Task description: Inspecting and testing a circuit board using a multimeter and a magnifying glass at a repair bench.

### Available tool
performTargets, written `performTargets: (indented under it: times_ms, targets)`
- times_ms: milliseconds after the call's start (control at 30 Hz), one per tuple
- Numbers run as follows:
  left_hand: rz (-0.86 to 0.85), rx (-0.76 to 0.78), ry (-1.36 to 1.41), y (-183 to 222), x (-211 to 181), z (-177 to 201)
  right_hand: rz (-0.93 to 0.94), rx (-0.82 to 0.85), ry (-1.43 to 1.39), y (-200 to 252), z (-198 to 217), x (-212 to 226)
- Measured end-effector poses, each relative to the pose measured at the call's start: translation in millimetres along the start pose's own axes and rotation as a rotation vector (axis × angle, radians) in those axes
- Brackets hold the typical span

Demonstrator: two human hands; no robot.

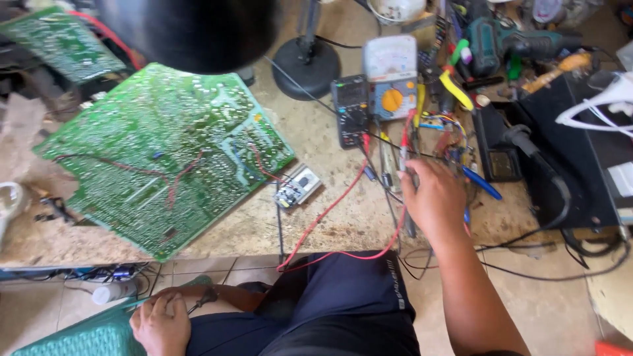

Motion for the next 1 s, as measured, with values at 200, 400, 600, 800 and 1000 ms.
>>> performTargets:
  times_ms: [200,400,600,800,1000]
  targets:
    - [0.242,0.259,0.078,-2.7,-4.5,13.0,-0.009,0.006,0.084,-12.7,-17.3,-6.9]
    - [0.259,0.235,0.152,-5.2,-13.0,27.5,0.151,-0.347,-0.386,10.3,12.9,15.0]
    - [0.272,0.291,0.134,-9.4,-17.9,30.4,0.133,-0.146,-0.909,20.1,28.1,56.8]
    - [0.317,0.367,0.168,-13.3,-20.2,35.0,0.350,-0.188,-0.836,12.9,26.1,112.8]
    - [0.201,0.202,0.298,-24.4,-33.6,58.3,0.321,-0.114,-0.944,10.9,8.3,167.4]
Point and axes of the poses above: each hand's wrist, its own y-axis away from the middle knuckle, its own z-axis out of the back of the hand, x = y × z, the point moved 6 cm from there along -y, towards the middle knuckle, and after that the axes turned 10 degrees about z, right-handed, at the moved point
